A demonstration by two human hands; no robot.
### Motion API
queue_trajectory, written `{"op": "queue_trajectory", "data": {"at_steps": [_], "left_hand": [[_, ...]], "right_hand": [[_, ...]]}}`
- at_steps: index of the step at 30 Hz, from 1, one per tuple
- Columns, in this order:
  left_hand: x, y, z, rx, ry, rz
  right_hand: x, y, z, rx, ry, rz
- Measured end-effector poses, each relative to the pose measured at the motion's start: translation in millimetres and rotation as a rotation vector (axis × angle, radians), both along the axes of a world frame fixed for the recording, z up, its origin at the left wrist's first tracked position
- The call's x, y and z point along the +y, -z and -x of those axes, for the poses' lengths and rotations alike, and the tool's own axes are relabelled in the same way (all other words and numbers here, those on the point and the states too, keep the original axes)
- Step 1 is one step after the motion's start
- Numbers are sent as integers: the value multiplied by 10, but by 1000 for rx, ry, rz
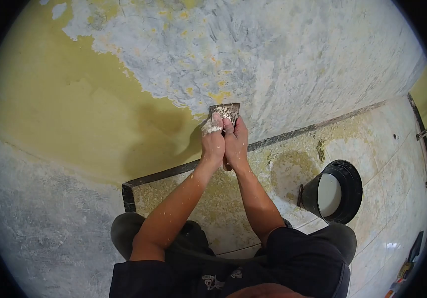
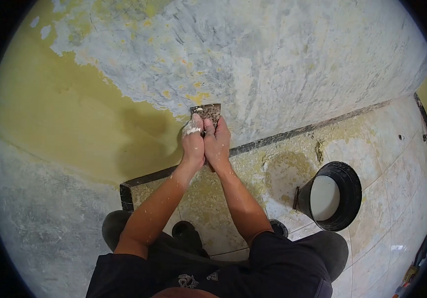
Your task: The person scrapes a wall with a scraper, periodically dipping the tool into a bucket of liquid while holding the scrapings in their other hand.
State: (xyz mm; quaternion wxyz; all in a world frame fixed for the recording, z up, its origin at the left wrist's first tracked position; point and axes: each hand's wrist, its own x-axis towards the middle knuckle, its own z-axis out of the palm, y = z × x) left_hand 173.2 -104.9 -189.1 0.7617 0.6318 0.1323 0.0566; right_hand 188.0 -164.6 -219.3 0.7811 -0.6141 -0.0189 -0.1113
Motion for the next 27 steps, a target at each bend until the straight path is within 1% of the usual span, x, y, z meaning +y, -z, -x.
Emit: {"op": "queue_trajectory", "data": {"at_steps": [1, 2, 4, 7, 9, 11, 13, 14, 17, 18, 19, 20, 21, 23, 24, 25, 27], "left_hand": [[4, 3, 11, -61, -64, -96], [20, 0, 14, -62, -57, -64], [50, -53, 49, -40, -40, -78], [75, -97, 40, -20, 2, -76], [82, -136, 33, -18, 20, -63], [41, -200, 12, 41, 11, -203], [7, -230, -6, 58, 3, -215], [-6, -235, -8, 80, -7, -232], [-64, -280, -19, 67, -53, -194], [-54, -319, -34, 70, -54, -199], [-65, -417, -50, 53, -58, -150], [-75, -464, -60, 38, -64, -99], [-73, -453, -85, 41, -64, -101], [-58, -444, -132, -23, -69, -16], [-48, -448, -122, -46, -74, -76], [-47, -430, -122, -56, -74, -73], [-54, -294, -86, -77, -104, -155]], "right_hand": [[35, -21, 25, -11, 3, -48], [66, -39, 45, -8, 6, -48], [128, -52, 103, 25, -9, -199], [168, -59, 114, 9, -5, -246], [166, -84, 115, -3, 18, -251], [146, -96, 77, -22, 39, -257], [94, -94, 36, 29, -36, -287], [64, -95, 29, 31, -35, -289], [10, -188, 14, 61, -67, -240], [1, -246, -3, 26, -41, -181], [-22, -315, -14, -5, -14, -118], [-26, -413, -42, -30, -12, -161], [-22, -452, -55, -27, -12, -163], [-7, -532, -64, 0, -11, -186], [29, -522, -55, -20, 23, -172], [38, -484, -61, -30, 23, -169], [41, -316, -46, -4, 10, -193]]}}
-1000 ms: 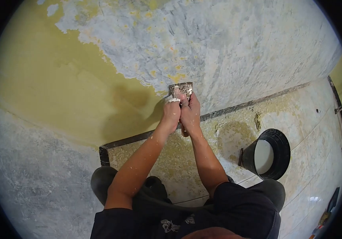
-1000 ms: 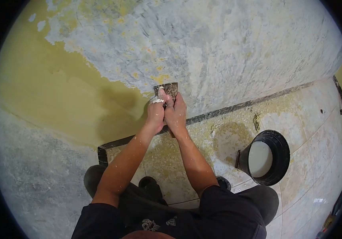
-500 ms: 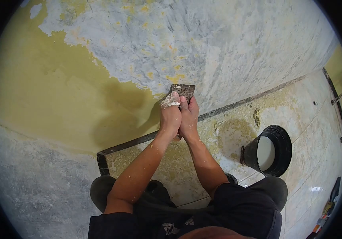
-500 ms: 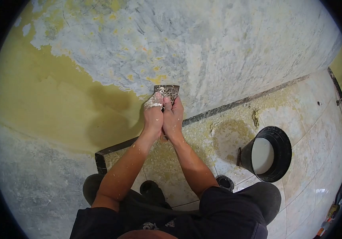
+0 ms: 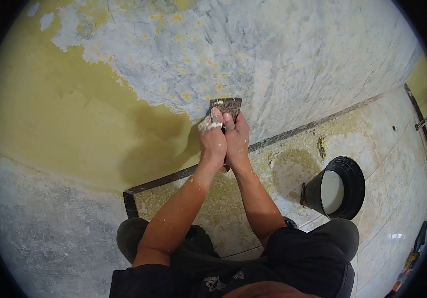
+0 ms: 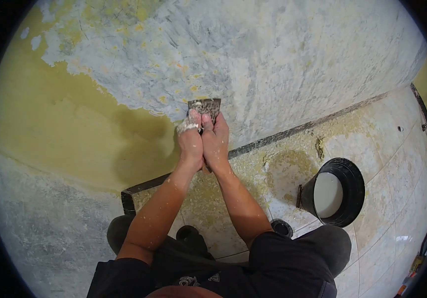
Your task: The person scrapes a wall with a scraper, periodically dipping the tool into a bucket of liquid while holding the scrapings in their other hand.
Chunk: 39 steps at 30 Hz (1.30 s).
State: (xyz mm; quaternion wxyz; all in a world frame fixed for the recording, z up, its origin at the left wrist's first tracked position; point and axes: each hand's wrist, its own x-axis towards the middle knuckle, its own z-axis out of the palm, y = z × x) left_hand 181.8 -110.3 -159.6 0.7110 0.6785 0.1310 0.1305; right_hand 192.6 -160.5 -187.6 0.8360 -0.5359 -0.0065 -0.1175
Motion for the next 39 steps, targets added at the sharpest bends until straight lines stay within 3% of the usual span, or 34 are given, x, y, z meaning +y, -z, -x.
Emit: {"op": "queue_trajectory", "data": {"at_steps": [4, 10, 14, 18, 29, 32, 33, 39], "left_hand": [[-8, 165, 149, -28, -49, -351], [166, 66, 160, -135, -29, -572], [207, 44, 211, -242, -48, -712], [229, 124, 169, -166, -80, -661], [259, -28, 70, -238, 6, -643], [219, 55, 26, -296, -59, -634], [186, 87, 39, -306, -69, -518], [153, 237, 91, -183, -46, -587]], "right_hand": [[-37, 226, 111, 76, -121, -101], [42, 173, 115, 65, -201, -360], [84, 96, 147, 121, -214, -383], [113, 36, 165, 113, -173, -325], [128, -42, 97, 148, -117, -318], [94, -133, 48, 106, -112, -373], [108, -100, 53, 97, -89, -340], [33, 77, 131, 154, -124, -339]]}}
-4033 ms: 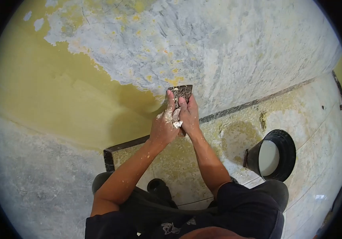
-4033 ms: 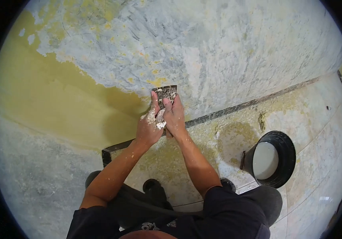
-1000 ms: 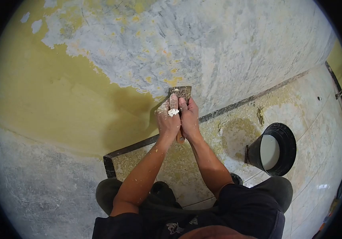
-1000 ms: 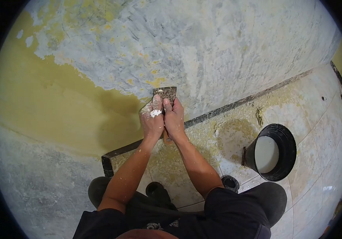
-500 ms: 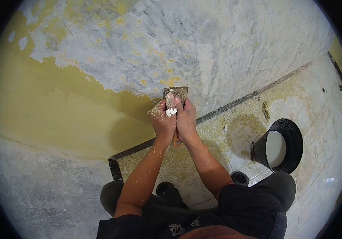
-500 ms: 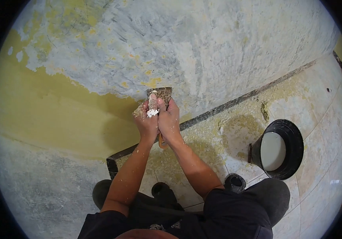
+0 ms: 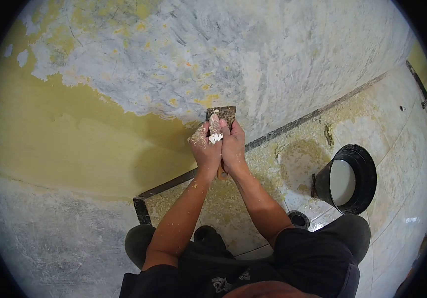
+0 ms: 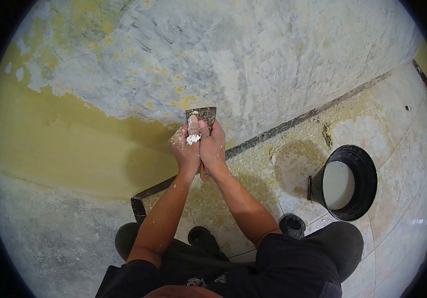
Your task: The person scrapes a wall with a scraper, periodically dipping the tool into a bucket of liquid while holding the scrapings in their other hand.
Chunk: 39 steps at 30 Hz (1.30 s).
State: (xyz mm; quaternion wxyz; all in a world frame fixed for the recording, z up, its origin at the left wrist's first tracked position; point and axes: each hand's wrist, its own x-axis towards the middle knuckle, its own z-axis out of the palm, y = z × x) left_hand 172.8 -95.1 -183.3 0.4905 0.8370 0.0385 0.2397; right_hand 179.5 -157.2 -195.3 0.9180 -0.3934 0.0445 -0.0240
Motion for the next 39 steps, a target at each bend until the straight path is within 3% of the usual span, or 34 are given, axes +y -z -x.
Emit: {"op": "queue_trajectory", "data": {"at_steps": [8, 10, 12, 13, 15, 16, 25, 30, 36, 39], "left_hand": [[-7, -1, -62, -116, -35, -19], [-22, -113, -96, -180, -57, -47], [-2, -279, -95, 86, -16, 18], [-22, -290, -113, 74, -10, 19], [-41, -253, -127, -196, -51, -101], [-26, -226, -118, -197, -51, -99], [-54, -224, -71, -52, -21, -161], [-74, -236, -137, -69, 56, 11], [-45, -366, -89, 36, 44, -127], [-109, -340, -39, 22, 37, -39]], "right_hand": [[1, -73, -32, 53, -19, 11], [1, -170, -98, -40, 43, 63], [10, -191, -67, -34, 33, 57], [3, -236, -101, -56, 33, 44], [12, -239, -127, -86, 57, 60], [20, -204, -106, -95, 75, 79], [-2, -160, -48, 23, 48, -58], [-50, -235, -88, 32, 52, -12], [-20, -239, -47, -3, 83, -1], [-28, -231, -53, 15, 99, -4]]}}
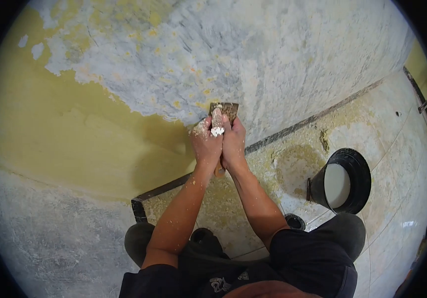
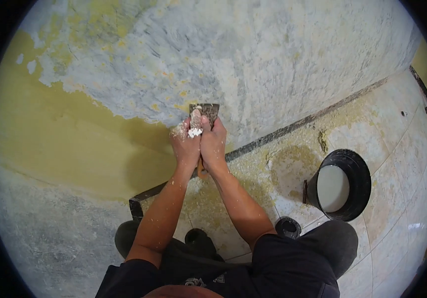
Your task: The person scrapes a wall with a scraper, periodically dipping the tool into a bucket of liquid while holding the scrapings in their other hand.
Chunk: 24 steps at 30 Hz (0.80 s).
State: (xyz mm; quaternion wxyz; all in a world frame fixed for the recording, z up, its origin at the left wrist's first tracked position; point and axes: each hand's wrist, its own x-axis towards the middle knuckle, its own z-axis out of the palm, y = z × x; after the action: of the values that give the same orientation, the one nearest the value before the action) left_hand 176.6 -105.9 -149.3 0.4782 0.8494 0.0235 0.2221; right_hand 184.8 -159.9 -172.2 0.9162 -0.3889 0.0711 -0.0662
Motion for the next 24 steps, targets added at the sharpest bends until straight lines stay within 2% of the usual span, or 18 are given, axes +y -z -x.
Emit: {"op": "queue_trajectory", "data": {"at_steps": [3, 6, 8, 9, 13, 16, 18, 20, 22, 23, 24], "left_hand": [[-19, -122, -51, 19, 0, 2], [16, 25, -8, 31, 14, 94], [53, 57, 0, 51, -23, -90], [30, 94, 7, 55, -15, 8], [-15, 90, 15, 75, -34, 77], [-2, -42, -9, 103, -33, -14], [-28, -96, -50, -53, -57, 57], [31, -12, -50, -95, -46, 65], [80, 99, -91, -138, -80, -96], [79, 148, -27, 29, -104, 8], [61, 193, 49, 24, -106, 8]], "right_hand": [[-47, -42, -85, 4, -13, 10], [-4, 43, -37, -4, -9, 39], [40, 172, -57, 26, 25, 87], [47, 246, -60, 11, 13, 46], [-66, 18, 37, 38, -64, 64], [-50, -95, -6, 24, -53, -38], [-98, -212, -63, -47, -31, 150], [-46, -134, -34, -16, -25, 165], [7, -42, -51, -68, 42, 189], [39, 79, -30, -40, 16, 162], [52, 215, -10, -45, 15, 162]]}}
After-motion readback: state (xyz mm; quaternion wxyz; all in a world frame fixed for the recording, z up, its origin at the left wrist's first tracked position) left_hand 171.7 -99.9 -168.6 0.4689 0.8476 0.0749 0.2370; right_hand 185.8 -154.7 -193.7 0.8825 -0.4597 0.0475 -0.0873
